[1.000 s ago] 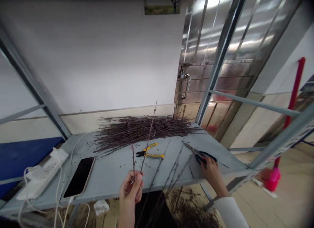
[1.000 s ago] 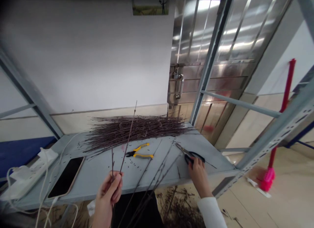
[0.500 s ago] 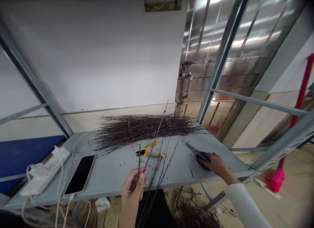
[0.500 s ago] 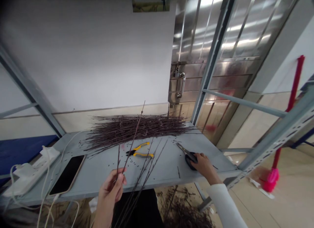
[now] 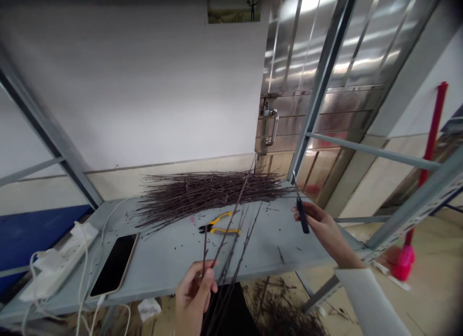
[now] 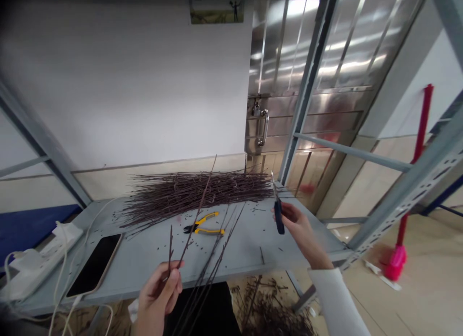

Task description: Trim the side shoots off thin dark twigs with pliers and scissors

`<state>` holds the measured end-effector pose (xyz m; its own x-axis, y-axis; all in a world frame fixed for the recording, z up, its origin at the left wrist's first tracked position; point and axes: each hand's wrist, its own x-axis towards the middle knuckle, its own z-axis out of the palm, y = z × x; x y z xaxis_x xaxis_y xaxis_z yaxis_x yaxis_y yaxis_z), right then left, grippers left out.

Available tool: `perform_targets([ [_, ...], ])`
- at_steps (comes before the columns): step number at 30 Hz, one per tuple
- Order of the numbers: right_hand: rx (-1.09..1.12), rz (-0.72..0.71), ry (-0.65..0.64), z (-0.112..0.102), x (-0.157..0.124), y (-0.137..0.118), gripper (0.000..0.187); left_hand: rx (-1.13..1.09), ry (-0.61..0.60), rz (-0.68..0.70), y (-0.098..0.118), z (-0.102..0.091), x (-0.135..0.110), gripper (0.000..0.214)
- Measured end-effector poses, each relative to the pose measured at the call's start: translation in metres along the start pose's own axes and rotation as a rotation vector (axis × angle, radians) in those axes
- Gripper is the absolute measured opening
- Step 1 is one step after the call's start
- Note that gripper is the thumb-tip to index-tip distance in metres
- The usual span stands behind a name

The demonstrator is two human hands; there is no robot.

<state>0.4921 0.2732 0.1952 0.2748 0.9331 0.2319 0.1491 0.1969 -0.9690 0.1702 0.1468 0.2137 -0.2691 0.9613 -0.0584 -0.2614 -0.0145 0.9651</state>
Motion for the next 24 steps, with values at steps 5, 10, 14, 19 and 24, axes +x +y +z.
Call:
perform_targets([
  [5,0.03,-0.192,-0.065,0.026,-0.005,-0.054,0.035,0.006,0.031,0.021,-0.003,-0.004,-0.004,0.048],
  [10,0.087,-0.429,-0.116,0.041,-0.016,-0.081,0.028,0.023,0.029,0.022,-0.004,-0.009,-0.006,0.048],
  [14,0.07,-0.542,-0.117,0.046,-0.031,-0.099,0.034,0.017,0.059,0.019,-0.003,-0.01,-0.007,0.048],
  [19,-0.209,-0.416,-0.362,0.043,-0.052,-0.126,0.031,0.048,0.15,0.091,-0.007,-0.011,-0.005,0.049],
  [24,-0.445,-0.337,-0.565,0.04,-0.061,-0.138,0.036,0.052,0.209,0.175,-0.009,-0.009,-0.005,0.046],
])
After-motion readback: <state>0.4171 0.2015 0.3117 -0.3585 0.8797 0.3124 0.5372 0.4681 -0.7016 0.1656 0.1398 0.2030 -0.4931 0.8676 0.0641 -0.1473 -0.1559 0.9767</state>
